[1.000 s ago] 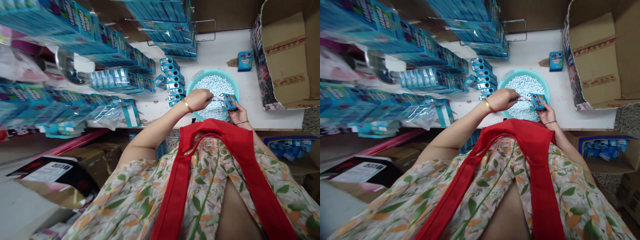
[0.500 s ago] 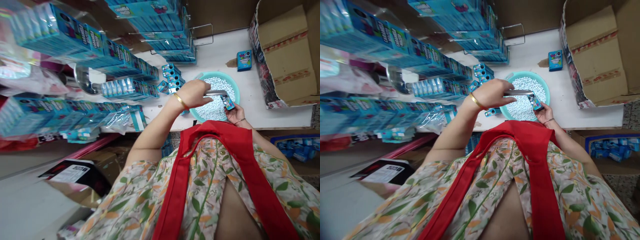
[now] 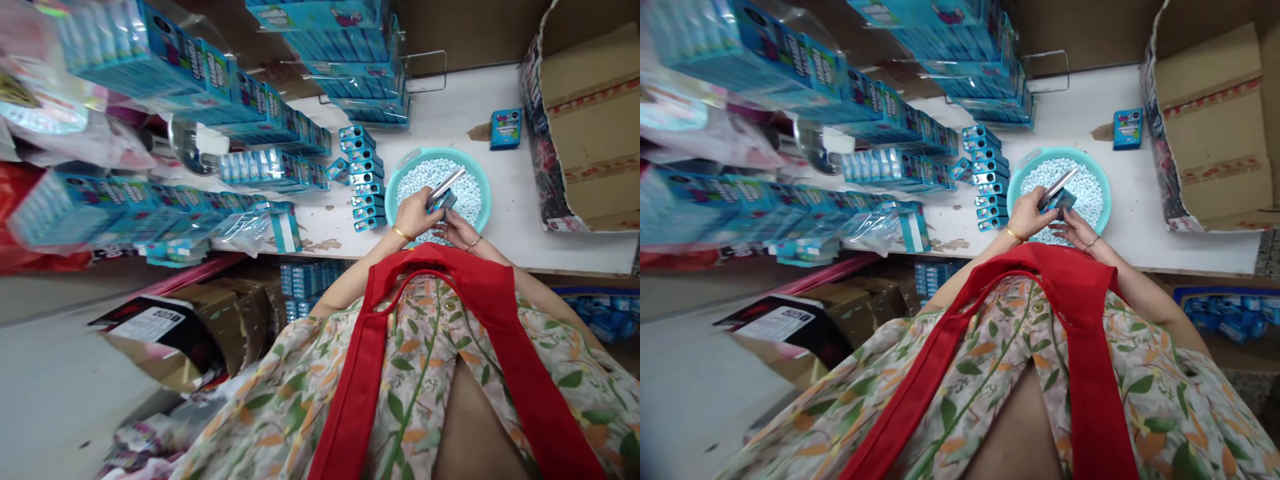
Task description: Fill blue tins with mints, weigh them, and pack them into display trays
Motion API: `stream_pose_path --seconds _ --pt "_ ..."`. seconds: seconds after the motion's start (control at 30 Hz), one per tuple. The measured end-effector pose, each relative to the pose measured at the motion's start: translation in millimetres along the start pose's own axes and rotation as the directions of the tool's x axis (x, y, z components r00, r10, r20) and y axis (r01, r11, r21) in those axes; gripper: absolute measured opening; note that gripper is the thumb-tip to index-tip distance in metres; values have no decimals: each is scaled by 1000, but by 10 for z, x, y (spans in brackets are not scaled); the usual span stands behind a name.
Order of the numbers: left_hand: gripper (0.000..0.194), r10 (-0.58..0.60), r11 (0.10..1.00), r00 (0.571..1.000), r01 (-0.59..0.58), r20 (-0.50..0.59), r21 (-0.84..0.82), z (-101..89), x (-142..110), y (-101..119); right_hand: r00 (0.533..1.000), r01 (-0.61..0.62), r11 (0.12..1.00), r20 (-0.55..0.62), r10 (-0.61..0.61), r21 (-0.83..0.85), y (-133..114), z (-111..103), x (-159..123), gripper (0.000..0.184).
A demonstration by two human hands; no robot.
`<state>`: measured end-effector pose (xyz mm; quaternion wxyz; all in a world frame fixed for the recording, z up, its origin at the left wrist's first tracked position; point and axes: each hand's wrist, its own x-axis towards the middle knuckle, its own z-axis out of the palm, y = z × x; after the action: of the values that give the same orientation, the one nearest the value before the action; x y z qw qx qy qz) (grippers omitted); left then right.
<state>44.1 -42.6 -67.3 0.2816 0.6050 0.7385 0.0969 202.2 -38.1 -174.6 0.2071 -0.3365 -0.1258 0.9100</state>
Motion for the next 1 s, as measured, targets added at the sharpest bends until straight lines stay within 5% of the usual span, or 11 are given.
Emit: stream_pose_path --seconds 0.1,0.2,0.3,0.4,0.47,0.53,0.6,0.8,0.93,1.0 --pt "27 107 994 992 -106 -66 21 -313 -45 -327 998 13 971 -58 -28 -238 -95 43 -4 70" --pt "39 115 993 966 -106 -231 51 -770 -147 -860 963 151 861 -125 -239 -487 -371 -69 61 65" --pt "44 -23 987 938 75 -345 140 -1230 -249 -1475 841 285 730 -203 -501 -622 -828 -326 260 51" --pt "44 -227 926 919 307 -323 220 -1487 -267 -2025 674 157 589 -350 -650 -792 -1333 -554 515 34" --pt "45 -332 881 910 393 -248 263 -1495 -212 -2318 604 -89 382 -355 -714 -920 -1619 -605 640 43" --pt "48 -392 859 905 424 -164 286 -1389 -111 -2551 605 -347 132 -329 -725 -929 -1838 -577 724 61" --pt "51 -416 859 903 429 -106 279 -1211 17 -2727 612 -505 -3 -356 -706 -863 -1991 -519 811 81" --pt "63 -449 865 878 473 -166 165 -763 222 -2883 543 -688 30 -542 -642 -725 -2163 -537 1234 123" --pt "73 -435 862 810 501 -393 77 -744 61 -2680 536 -686 23 -527 -659 -727 -2134 -634 1400 115" --pt "56 -339 913 832 404 -438 62 -724 -7 -2459 560 -650 8 -486 -670 -760 -2120 -676 1404 108"
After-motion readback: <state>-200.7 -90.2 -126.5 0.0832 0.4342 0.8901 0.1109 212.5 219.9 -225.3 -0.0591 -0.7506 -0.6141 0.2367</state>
